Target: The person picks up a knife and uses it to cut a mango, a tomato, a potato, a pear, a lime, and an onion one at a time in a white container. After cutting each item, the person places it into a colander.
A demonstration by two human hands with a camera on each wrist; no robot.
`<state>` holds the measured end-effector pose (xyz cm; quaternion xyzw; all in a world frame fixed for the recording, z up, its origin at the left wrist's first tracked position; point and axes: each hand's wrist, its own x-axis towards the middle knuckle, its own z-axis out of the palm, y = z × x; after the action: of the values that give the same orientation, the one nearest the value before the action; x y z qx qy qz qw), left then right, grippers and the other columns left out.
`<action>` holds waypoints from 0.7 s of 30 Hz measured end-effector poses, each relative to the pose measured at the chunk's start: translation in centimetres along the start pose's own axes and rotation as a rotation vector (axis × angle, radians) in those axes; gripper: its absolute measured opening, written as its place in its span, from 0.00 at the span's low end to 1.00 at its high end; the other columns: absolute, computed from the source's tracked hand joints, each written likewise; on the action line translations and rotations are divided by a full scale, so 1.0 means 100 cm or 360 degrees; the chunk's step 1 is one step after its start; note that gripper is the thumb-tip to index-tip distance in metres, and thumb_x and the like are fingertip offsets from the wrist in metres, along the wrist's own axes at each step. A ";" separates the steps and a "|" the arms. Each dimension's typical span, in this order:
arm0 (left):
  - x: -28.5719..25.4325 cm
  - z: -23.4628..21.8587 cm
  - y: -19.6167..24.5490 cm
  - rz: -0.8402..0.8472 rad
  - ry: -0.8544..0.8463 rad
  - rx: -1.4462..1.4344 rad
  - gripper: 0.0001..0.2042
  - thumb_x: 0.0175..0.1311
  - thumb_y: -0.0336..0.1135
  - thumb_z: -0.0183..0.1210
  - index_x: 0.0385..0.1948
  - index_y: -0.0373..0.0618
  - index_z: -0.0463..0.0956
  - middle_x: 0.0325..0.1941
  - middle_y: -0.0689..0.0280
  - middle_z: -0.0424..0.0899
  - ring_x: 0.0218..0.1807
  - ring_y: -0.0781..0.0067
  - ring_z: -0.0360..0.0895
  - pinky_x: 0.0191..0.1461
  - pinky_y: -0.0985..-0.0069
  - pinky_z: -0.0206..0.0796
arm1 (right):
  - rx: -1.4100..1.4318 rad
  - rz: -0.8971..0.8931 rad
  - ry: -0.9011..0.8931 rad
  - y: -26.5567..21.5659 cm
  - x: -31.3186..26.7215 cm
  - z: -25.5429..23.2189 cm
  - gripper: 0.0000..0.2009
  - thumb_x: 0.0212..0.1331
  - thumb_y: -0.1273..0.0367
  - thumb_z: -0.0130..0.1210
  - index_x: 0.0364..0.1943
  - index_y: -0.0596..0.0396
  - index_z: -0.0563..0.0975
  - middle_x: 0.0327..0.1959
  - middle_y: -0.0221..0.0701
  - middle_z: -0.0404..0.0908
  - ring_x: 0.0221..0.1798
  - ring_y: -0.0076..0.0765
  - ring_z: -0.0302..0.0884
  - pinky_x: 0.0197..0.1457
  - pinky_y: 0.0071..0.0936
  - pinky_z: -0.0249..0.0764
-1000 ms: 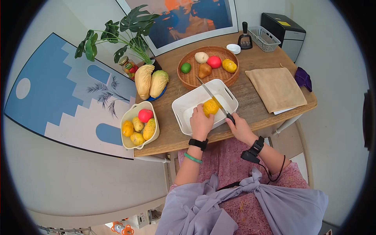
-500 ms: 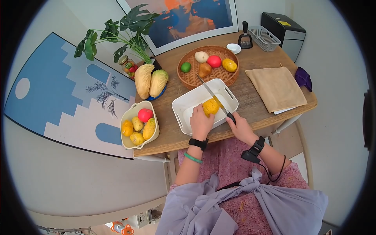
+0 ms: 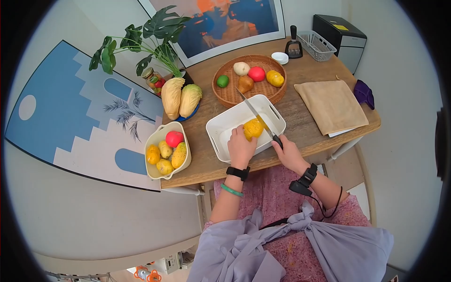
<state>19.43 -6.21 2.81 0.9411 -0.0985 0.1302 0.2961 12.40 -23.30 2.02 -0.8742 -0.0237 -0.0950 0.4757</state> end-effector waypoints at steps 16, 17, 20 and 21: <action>0.000 0.000 0.000 -0.0020 -0.0005 0.0014 0.25 0.51 0.39 0.63 0.52 0.41 0.71 0.49 0.52 0.76 0.46 0.47 0.77 0.49 0.59 0.71 | 0.0007 0.0028 -0.0016 0.000 -0.001 0.000 0.16 0.68 0.60 0.48 0.37 0.63 0.68 0.27 0.56 0.77 0.35 0.67 0.74 0.37 0.53 0.68; 0.001 0.000 0.000 -0.0027 -0.0011 0.0006 0.25 0.51 0.39 0.63 0.52 0.41 0.71 0.49 0.52 0.76 0.46 0.47 0.77 0.49 0.59 0.71 | 0.0007 0.0029 -0.0019 0.001 0.000 0.001 0.16 0.68 0.60 0.48 0.37 0.63 0.68 0.27 0.56 0.77 0.35 0.67 0.74 0.37 0.53 0.68; 0.000 0.001 0.002 -0.0030 -0.0027 -0.0003 0.25 0.51 0.39 0.63 0.52 0.41 0.71 0.49 0.52 0.76 0.46 0.47 0.77 0.49 0.59 0.71 | -0.0025 -0.0006 -0.0024 0.008 0.000 0.003 0.16 0.68 0.60 0.48 0.37 0.63 0.68 0.27 0.56 0.77 0.35 0.67 0.75 0.36 0.53 0.68; 0.000 0.000 0.001 -0.0037 -0.0029 -0.0002 0.25 0.51 0.39 0.63 0.52 0.41 0.71 0.49 0.52 0.76 0.46 0.47 0.77 0.49 0.59 0.71 | -0.0006 -0.0020 -0.0004 0.008 0.000 0.003 0.16 0.68 0.60 0.48 0.37 0.63 0.68 0.26 0.56 0.77 0.35 0.67 0.75 0.36 0.53 0.68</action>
<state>19.45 -6.29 2.84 0.9432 -0.0904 0.1180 0.2972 12.53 -23.44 1.21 -0.8750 -0.0295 -0.0970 0.4734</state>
